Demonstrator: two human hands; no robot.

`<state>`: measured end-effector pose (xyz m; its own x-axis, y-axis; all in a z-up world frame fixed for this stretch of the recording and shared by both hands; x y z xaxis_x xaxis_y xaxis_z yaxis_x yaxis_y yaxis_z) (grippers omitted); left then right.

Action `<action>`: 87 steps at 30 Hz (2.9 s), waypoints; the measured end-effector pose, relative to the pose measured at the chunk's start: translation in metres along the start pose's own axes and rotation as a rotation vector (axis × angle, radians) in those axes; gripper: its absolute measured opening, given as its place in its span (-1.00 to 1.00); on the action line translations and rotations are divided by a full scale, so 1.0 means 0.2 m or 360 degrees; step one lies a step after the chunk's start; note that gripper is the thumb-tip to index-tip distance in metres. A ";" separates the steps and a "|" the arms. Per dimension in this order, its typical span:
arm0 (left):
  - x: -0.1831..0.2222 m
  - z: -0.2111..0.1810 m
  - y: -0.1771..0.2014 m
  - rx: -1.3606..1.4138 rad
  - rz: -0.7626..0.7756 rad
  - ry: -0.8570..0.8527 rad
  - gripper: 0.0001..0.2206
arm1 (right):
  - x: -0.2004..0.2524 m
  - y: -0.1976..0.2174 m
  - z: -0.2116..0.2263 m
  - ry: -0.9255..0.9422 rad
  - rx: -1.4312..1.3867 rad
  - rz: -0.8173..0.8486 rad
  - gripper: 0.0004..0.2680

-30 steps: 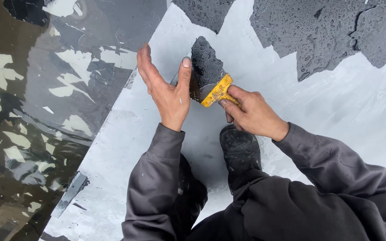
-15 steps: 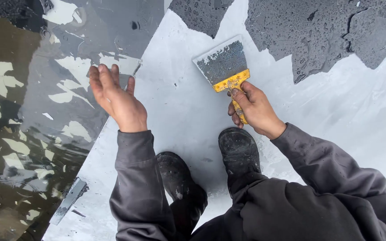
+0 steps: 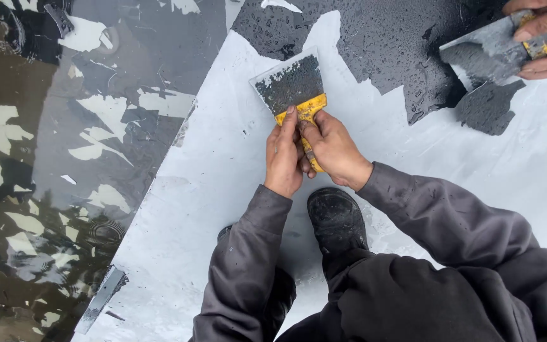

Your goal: Scraping a black coating off a flat white surface using a handheld metal scraper.

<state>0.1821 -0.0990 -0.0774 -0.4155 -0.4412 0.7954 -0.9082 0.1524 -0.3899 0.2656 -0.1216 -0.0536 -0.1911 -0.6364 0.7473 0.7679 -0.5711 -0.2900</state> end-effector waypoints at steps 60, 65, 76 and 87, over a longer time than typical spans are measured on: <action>-0.11 0.04 -0.49 -0.0133 0.0248 -0.0136 -0.61 | 0.13 0.34 0.45 0.0022 0.0388 0.0148 -0.81; 0.18 0.54 -0.24 -0.0334 0.0232 0.0400 -0.59 | 0.46 0.45 -0.09 -0.0106 0.0237 0.0091 -0.82; -0.06 0.63 -0.37 -0.0186 -0.0048 0.0162 -0.70 | 0.34 0.65 -0.27 -0.0213 -0.0351 -0.0299 -0.81; -0.25 0.67 -0.45 0.0116 -0.0062 0.0082 -0.72 | 0.22 0.76 -0.10 -0.0120 0.0074 -0.0236 -0.80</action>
<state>0.2904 -0.2095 -0.1444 -0.3840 -0.3993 0.8325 -0.9183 0.0708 -0.3896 0.3616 -0.2464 -0.0765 -0.2592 -0.5054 0.8230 0.7627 -0.6299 -0.1466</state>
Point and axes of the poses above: each hand's wrist, its own x-axis away from the middle knuckle, its own y-axis out of the back of the hand, z = x × y, the point moved 10 cm from there along -x, towards the middle knuckle, and after that the axes turned 9 degrees about -x, right-handed, at the moved point
